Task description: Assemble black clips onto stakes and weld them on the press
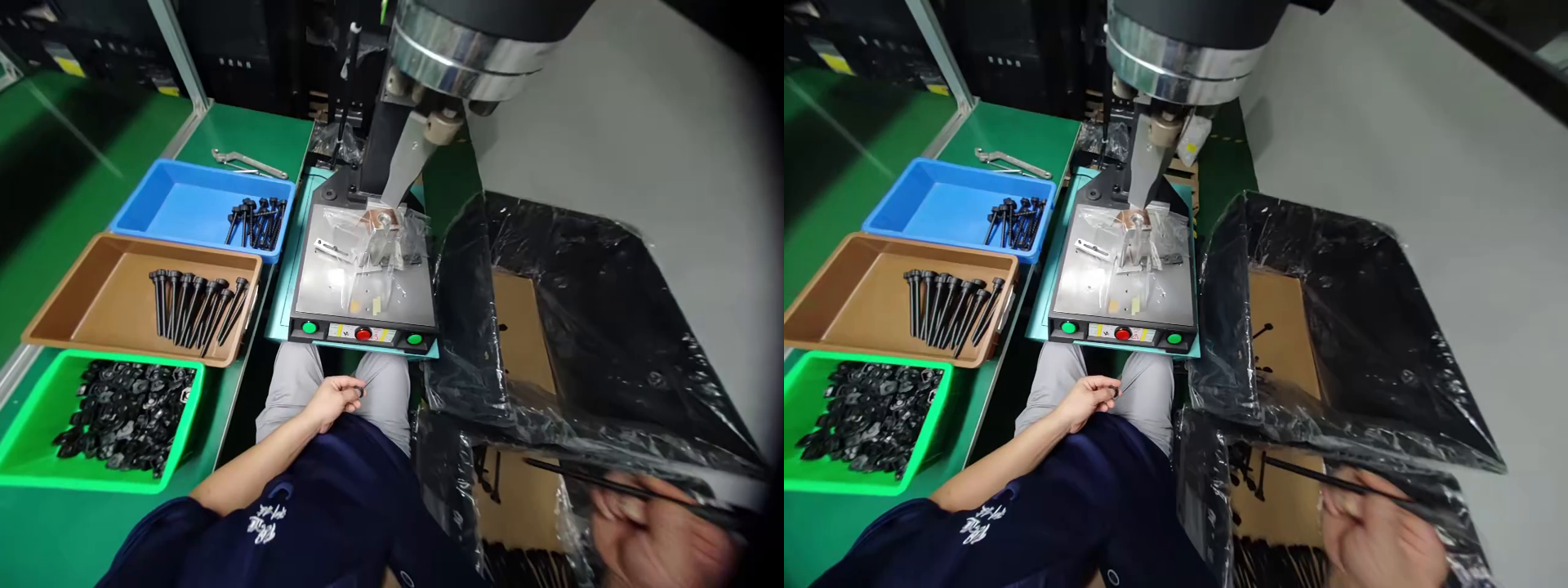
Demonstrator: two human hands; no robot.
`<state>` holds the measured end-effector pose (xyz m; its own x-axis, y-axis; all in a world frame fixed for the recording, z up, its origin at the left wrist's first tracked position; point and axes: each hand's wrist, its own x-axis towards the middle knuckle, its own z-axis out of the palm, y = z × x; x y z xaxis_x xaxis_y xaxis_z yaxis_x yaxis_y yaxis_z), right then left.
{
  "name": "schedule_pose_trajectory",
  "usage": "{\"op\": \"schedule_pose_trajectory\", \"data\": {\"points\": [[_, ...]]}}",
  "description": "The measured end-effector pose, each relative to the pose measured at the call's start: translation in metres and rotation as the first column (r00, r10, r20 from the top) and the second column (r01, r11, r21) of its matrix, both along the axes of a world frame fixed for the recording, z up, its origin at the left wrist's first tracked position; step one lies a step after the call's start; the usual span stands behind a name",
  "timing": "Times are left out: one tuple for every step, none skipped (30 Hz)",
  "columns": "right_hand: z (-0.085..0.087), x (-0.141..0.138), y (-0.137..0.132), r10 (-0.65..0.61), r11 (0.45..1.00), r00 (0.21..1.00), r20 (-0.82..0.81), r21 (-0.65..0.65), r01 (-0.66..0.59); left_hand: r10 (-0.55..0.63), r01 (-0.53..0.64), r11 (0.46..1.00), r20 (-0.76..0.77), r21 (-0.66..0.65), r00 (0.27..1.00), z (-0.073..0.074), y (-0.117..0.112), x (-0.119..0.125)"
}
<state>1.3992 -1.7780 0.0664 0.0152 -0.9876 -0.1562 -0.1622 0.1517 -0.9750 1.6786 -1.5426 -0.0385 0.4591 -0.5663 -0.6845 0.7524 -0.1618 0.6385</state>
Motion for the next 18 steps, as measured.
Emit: {"op": "schedule_pose_trajectory", "data": {"points": [[0.0, 0.02, 0.009, 0.088, 0.993, 0.995, -0.049, -0.073, -0.092, 0.01, -0.01, 1.0, -0.007, -0.007, 1.0, 0.0, -0.001, 0.0], [-0.002, 0.042, 0.019, 0.24, 0.961, 0.965, -0.104, -0.116, -0.251, 0.024, -0.024, 1.0, -0.014, -0.016, 1.0, 0.001, -0.002, 0.0], [-0.006, 0.065, 0.029, 0.399, 0.894, 0.905, -0.148, -0.155, -0.42, 0.043, -0.043, 0.999, -0.02, -0.025, 0.999, 0.002, -0.002, 0.0], [-0.013, 0.088, 0.04, 0.538, 0.803, 0.821, -0.192, -0.179, -0.569, 0.062, -0.063, 0.997, -0.025, -0.036, 0.998, 0.004, -0.002, 0.002], [-0.021, 0.11, 0.05, 0.621, 0.719, 0.747, -0.238, -0.207, -0.664, 0.084, -0.085, 0.995, -0.024, -0.047, 0.996, 0.006, -0.002, 0.004], [-0.031, 0.129, 0.06, 0.678, 0.655, 0.684, -0.27, -0.2, -0.728, 0.107, -0.108, 0.993, -0.018, -0.057, 0.994, 0.008, -0.002, 0.006], [-0.041, 0.145, 0.068, 0.721, 0.617, 0.638, -0.269, -0.17, -0.769, 0.129, -0.129, 0.989, -0.009, -0.066, 0.992, 0.011, -0.001, 0.008], [-0.05, 0.159, 0.075, 0.751, 0.603, 0.618, -0.234, -0.138, -0.786, 0.149, -0.149, 0.986, -0.003, -0.073, 0.989, 0.013, -0.001, 0.011], [-0.058, 0.169, 0.082, 0.785, 0.574, 0.581, -0.214, -0.102, -0.813, 0.167, -0.166, 0.983, -0.002, -0.08, 0.986, 0.016, -0.001, 0.014], [-0.064, 0.177, 0.087, 0.82, 0.521, 0.527, -0.223, -0.091, -0.849, 0.182, -0.182, 0.979, -0.006, -0.089, 0.983, 0.019, -0.001, 0.017], [-0.067, 0.184, 0.091, 0.84, 0.476, 0.484, -0.246, -0.095, -0.874, 0.199, -0.199, 0.975, -0.011, -0.097, 0.98, 0.022, -0.002, 0.02], [-0.069, 0.188, 0.095, 0.853, 0.436, 0.448, -0.268, -0.105, -0.894, 0.221, -0.221, 0.969, -0.012, -0.109, 0.975, 0.026, -0.003, 0.023], [-0.07, 0.191, 0.099, 0.859, 0.409, 0.426, -0.284, -0.119, -0.905, 0.249, -0.248, 0.961, -0.007, -0.123, 0.969, 0.03, -0.004, 0.026], [-0.07, 0.194, 0.102, 0.863, 0.4, 0.42, -0.282, -0.129, -0.907, 0.277, -0.274, 0.952, 0.004, -0.139, 0.961, 0.034, -0.006, 0.028], [-0.069, 0.195, 0.105, 0.87, 0.399, 0.419, -0.261, -0.128, -0.908, 0.304, -0.297, 0.942, 0.021, -0.157, 0.953, 0.037, -0.008, 0.03], [-0.068, 0.196, 0.108, 0.88, 0.402, 0.418, -0.224, -0.116, -0.908, 0.327, -0.314, 0.933, 0.048, -0.177, 0.944, 0.041, -0.01, 0.03], [-0.068, 0.196, 0.111, 0.891, 0.407, 0.418, -0.178, -0.095, -0.909, 0.346, -0.325, 0.925, 0.086, -0.196, 0.934, 0.044, -0.011, 0.03], [-0.069, 0.196, 0.115, 0.902, 0.407, 0.413, -0.127, -0.07, -0.911, 0.359, -0.327, 0.921, 0.134, -0.213, 0.924, 0.047, -0.013, 0.029]]}}
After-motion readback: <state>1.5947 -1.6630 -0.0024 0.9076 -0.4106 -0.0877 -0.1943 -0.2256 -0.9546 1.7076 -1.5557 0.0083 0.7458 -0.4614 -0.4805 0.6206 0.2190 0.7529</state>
